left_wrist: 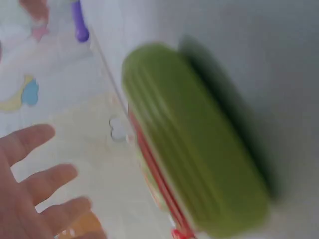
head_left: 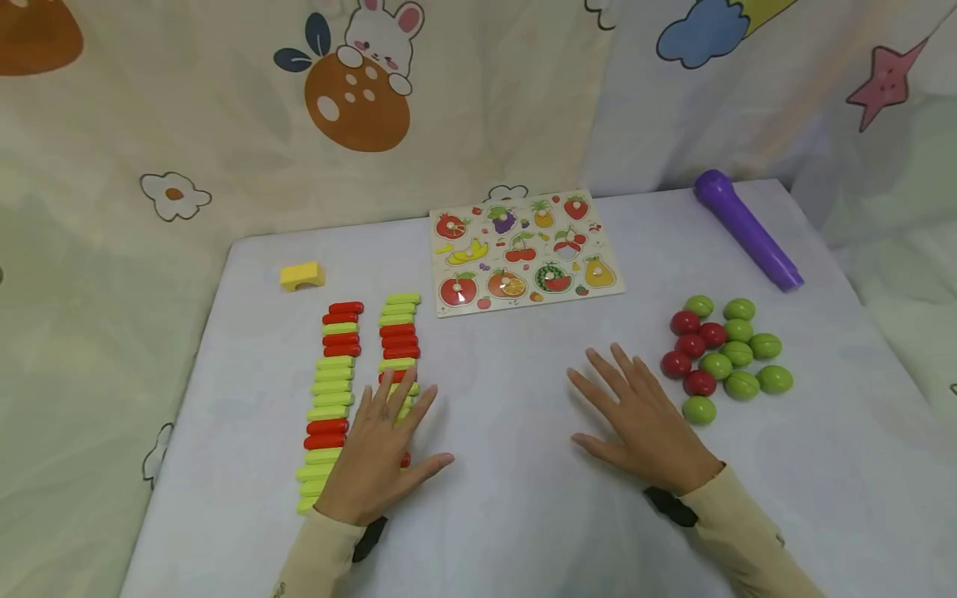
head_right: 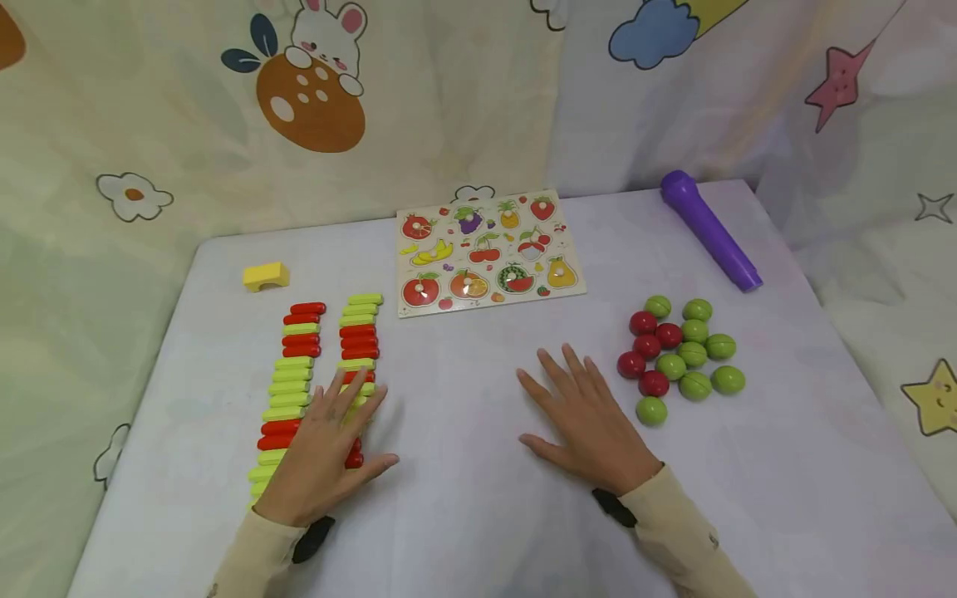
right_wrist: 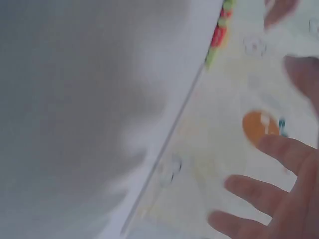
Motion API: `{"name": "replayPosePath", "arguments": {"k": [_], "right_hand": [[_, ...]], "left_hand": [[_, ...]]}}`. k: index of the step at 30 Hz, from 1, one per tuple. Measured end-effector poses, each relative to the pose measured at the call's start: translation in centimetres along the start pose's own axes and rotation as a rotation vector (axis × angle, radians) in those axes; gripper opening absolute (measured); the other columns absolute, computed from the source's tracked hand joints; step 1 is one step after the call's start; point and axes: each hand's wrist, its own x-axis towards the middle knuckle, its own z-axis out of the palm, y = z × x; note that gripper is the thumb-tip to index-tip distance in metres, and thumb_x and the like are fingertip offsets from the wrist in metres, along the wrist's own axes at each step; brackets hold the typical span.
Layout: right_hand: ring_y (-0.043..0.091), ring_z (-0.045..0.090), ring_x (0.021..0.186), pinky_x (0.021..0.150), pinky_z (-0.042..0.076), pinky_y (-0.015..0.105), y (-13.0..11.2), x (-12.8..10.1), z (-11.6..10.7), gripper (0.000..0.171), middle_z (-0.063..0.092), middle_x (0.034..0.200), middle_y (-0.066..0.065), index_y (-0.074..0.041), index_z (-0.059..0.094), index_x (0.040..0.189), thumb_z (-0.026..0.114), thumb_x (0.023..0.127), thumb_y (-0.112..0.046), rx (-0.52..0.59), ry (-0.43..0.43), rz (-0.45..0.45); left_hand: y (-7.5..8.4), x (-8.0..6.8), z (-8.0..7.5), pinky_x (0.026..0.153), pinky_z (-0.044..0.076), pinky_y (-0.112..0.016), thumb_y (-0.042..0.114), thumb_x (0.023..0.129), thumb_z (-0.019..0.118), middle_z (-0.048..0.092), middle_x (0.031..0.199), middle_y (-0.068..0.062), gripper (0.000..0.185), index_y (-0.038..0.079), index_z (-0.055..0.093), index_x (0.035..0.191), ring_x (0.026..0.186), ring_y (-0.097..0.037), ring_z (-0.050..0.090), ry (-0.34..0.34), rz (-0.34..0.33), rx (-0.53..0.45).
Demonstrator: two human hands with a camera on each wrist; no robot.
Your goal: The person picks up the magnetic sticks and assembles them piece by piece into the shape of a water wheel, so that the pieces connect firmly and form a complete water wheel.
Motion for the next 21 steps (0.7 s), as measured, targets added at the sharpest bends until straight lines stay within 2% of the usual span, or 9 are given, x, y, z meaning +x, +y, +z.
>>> {"name": "replayPosePath", "arguments": {"k": [2,5,7,9,10,12,15,17,21], "right_hand": [[0.039,0.037,0.132,0.107,0.03,0.055,0.9,-0.8,-0.5,0.074,0.045,0.142,0.017,-0.015,0.047,0.141,0.074,0.078,-0.043,-0.011,0.042,0.026],[0.035,0.053,0.11,0.09,0.045,0.052,2.4,-2.2,-1.2,0.055,0.058,0.121,0.016,-0.008,0.06,0.126,0.06,0.089,-0.049,-0.044,0.132,0.067],[0.032,0.056,0.096,0.08,0.049,0.049,3.1,-3.2,-1.7,0.06,0.061,0.106,0.015,-0.005,0.064,0.115,0.044,0.095,-0.058,-0.063,0.19,0.103],[0.031,0.058,0.086,0.073,0.05,0.049,3.6,-4.1,-2.0,0.071,0.062,0.098,0.014,-0.004,0.066,0.107,0.029,0.095,-0.064,-0.074,0.232,0.15],[0.031,0.059,0.084,0.07,0.051,0.049,3.8,-4.6,-2.2,0.071,0.062,0.097,0.014,-0.004,0.066,0.105,0.029,0.095,-0.064,-0.075,0.246,0.174],[0.031,0.061,0.079,0.064,0.052,0.048,4.1,-5.3,-2.4,0.059,0.063,0.097,0.015,-0.004,0.066,0.104,0.049,0.092,-0.059,-0.073,0.254,0.223],[0.031,0.062,0.073,0.054,0.051,0.047,4.2,-6.2,-2.3,0.042,0.062,0.1,0.018,-0.005,0.066,0.104,0.077,0.078,-0.037,-0.063,0.244,0.294],[0.029,0.06,0.067,0.05,0.05,0.046,4.2,-6.5,-2.2,0.043,0.06,0.1,0.019,-0.004,0.066,0.104,0.083,0.068,-0.02,-0.057,0.229,0.334],[0.026,0.058,0.061,0.05,0.05,0.045,4.2,-6.9,-1.8,0.043,0.057,0.099,0.019,-0.003,0.064,0.105,0.083,0.068,-0.012,-0.011,0.209,0.388]], "left_hand": [[-0.4,-0.8,-0.5,0.108,0.029,-0.058,0.058,0.076,0.072,0.043,0.146,-0.01,0.077,0.019,0.051,0.139,0.137,-0.035,0.033,0.031,-0.024,-0.04],[-0.9,-1.9,-1.1,0.094,0.046,-0.048,0.044,0.073,0.08,0.059,0.119,-0.008,0.06,0.015,0.064,0.122,0.114,-0.028,0.052,0.087,-0.024,-0.053],[-1.2,-2.8,-1.5,0.078,0.051,-0.037,0.039,0.07,0.084,0.061,0.102,-0.004,0.049,0.015,0.068,0.109,0.096,-0.019,0.055,0.105,-0.023,-0.033],[-1.4,-3.5,-1.7,0.066,0.048,-0.028,0.035,0.067,0.086,0.058,0.09,0.001,0.042,0.015,0.068,0.1,0.083,-0.012,0.05,0.103,-0.029,-0.022],[-1.5,-3.9,-1.7,0.062,0.046,-0.025,0.034,0.066,0.087,0.056,0.087,0.003,0.041,0.015,0.068,0.097,0.079,-0.009,0.047,0.094,-0.042,-0.019],[-1.6,-4.5,-1.7,0.057,0.042,-0.021,0.032,0.063,0.088,0.054,0.084,0.005,0.041,0.016,0.067,0.094,0.074,-0.005,0.043,0.069,-0.073,-0.023],[-1.6,-5.2,-1.5,0.057,0.042,-0.019,0.03,0.062,0.09,0.054,0.083,0.008,0.042,0.018,0.066,0.094,0.071,-0.002,0.041,0.019,-0.137,-0.046],[-1.6,-5.5,-1.3,0.059,0.045,-0.019,0.029,0.061,0.09,0.055,0.082,0.01,0.042,0.02,0.067,0.095,0.07,-0.001,0.042,-0.01,-0.177,-0.049],[-1.6,-5.8,-1.0,0.064,0.05,-0.022,0.026,0.061,0.091,0.056,0.081,0.011,0.041,0.019,0.068,0.095,0.071,-0.002,0.046,-0.043,-0.22,-0.042]]}}
